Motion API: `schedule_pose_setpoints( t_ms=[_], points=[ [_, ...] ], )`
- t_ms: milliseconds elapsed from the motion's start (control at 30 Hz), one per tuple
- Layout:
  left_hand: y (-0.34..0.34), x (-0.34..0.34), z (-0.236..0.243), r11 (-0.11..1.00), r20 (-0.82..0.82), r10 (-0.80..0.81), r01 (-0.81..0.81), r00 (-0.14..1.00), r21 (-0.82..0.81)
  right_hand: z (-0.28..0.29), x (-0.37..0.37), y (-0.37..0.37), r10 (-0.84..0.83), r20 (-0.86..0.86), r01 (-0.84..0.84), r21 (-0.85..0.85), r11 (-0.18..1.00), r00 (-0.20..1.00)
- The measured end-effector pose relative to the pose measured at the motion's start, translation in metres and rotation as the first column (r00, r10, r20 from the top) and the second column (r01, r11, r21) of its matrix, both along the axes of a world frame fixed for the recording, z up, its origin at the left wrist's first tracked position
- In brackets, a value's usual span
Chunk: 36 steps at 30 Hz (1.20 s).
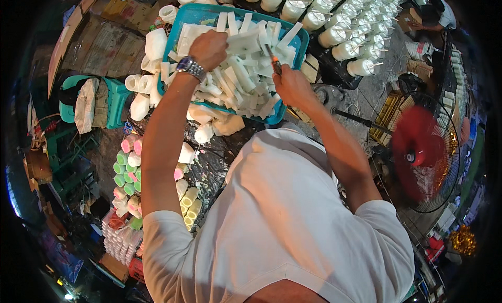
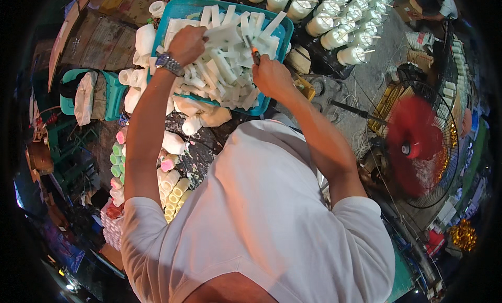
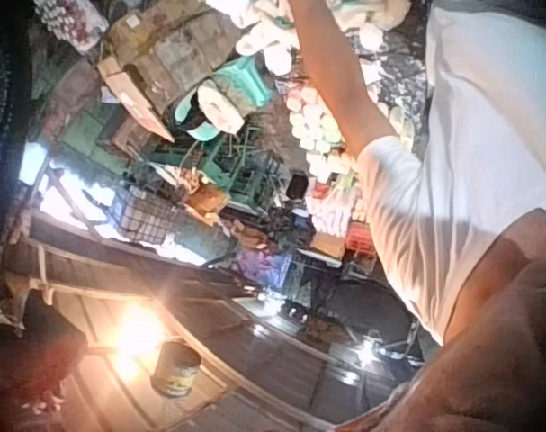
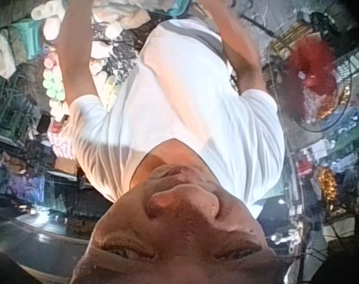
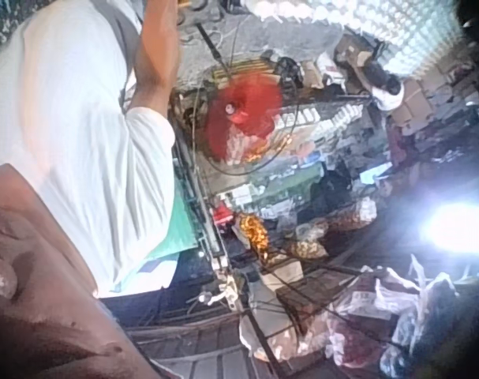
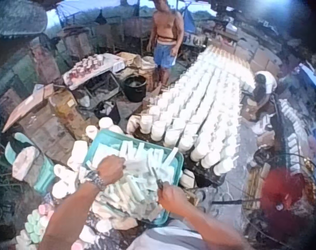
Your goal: The person uses a knife to cut white sheet-like material into strips on a teal tray. The person repeatedly picks up sheets, cuts them, and places the resulting strips into the tray.
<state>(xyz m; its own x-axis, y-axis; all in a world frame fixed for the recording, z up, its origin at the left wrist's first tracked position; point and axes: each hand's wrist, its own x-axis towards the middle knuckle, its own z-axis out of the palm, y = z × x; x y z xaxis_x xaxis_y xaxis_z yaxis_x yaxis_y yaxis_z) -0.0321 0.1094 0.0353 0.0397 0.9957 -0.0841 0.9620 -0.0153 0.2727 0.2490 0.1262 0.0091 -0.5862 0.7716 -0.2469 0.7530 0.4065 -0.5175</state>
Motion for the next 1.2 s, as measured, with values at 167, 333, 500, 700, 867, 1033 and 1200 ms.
schedule_pose_setpoints(
  t_ms=[167,333,500,700,867,1033,1200],
  points=[
    [0.005,0.015,-0.003,0.998,0.013,-0.056,0.056,0.998,-0.008,0.031,-0.017,-0.023,-0.059,-0.084,0.076,0.217,0.973,0.995],
    [0.004,0.016,-0.005,0.999,0.008,-0.042,0.043,0.999,-0.009,0.021,-0.044,-0.013,-0.037,-0.068,0.055,0.272,0.961,0.997],
    [0.004,0.017,-0.011,0.999,0.017,-0.049,0.048,0.999,0.013,-0.02,-0.038,-0.016,0.068,-0.067,-0.046,0.283,0.958,0.995],
    [0.004,0.013,-0.001,0.999,0.131,-0.031,0.035,0.991,-0.026,-0.027,-0.044,-0.02,0.014,0.063,-0.02,0.089,0.996,0.998],
    [-0.002,-0.009,-0.005,0.994,0.309,-0.038,0.004,0.95,0.109,-0.02,-0.041,-0.017,-0.006,0.103,0.011,-0.044,0.999,0.995],
    [0.007,-0.029,0.046,0.98,0.295,0.0,-0.059,0.955,0.188,-0.025,-0.03,-0.012,-0.006,0.192,0.021,-0.075,0.997,0.981],
    [0.012,-0.017,0.006,1.0,0.194,-0.001,0.005,0.981,-0.016,-0.002,-0.021,-0.002,-0.033,0.056,0.043,-0.183,0.982,0.998]
  ],
)
